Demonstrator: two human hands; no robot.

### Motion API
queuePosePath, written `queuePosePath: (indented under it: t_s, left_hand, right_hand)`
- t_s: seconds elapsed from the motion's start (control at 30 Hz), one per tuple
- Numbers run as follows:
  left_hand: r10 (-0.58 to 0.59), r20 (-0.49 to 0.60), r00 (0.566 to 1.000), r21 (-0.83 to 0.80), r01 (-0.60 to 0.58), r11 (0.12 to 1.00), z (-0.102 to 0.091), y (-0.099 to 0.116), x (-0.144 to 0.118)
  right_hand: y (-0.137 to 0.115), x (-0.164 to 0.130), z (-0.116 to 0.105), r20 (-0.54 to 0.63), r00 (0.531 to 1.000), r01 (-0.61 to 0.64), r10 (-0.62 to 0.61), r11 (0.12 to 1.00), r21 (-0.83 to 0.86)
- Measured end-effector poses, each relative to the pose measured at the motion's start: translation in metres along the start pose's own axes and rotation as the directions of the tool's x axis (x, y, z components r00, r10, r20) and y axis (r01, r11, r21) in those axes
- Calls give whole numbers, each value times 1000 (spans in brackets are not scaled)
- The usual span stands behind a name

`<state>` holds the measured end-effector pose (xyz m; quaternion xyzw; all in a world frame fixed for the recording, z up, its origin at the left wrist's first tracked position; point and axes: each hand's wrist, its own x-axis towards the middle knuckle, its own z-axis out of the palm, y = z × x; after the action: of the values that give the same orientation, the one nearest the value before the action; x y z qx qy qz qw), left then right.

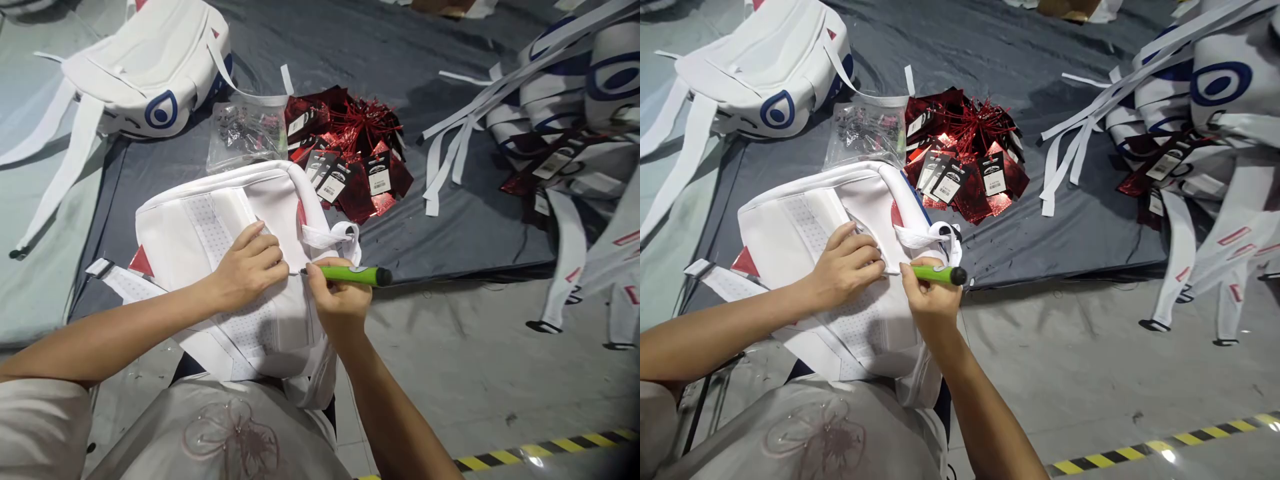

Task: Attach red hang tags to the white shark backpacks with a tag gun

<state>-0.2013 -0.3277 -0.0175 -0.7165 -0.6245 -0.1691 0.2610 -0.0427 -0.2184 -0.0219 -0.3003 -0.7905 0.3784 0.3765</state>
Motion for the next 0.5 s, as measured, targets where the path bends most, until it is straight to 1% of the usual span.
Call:
queuePosePath:
  t_s: [0.07, 0.17, 0.27, 0.3, 0.33, 0.4, 0.47, 0.5]
  left_hand:
    - [3, -10, 1000, -15, -3, 1000, 2, -2, 1]
    - [-2, -15, 1000, -20, 2, 1000, 6, -3, 1]
    - [-17, -67, 998, -66, 12, 998, 6, 0, 2]
    - [-15, -89, 996, -85, 7, 996, 7, 1, 2]
    - [-6, -99, 995, -99, -3, 995, 8, 1, 2]
    - [12, -92, 996, -88, -21, 996, 11, -2, 2]
    - [22, -77, 997, -52, -26, 998, 15, -5, 2]
    - [21, -70, 997, -36, -24, 999, 16, -6, 3]
  right_hand:
    - [3, 1, 1, 9, 998, 70, -69, 994, -86]
    - [6, 0, 1, -10, 986, 162, -167, 969, -185]
    - [6, -4, -2, 21, 966, 253, -258, 925, -283]
    - [7, -4, -4, 39, 960, 274, -276, 906, -322]
    - [10, -4, -5, 30, 960, 272, -280, 894, -355]
    - [19, 0, -6, 28, 961, 267, -277, 890, -369]
    - [31, 6, -4, 81, 943, 329, -322, 877, -349]
    - [36, 8, -4, 95, 940, 341, -329, 875, -343]
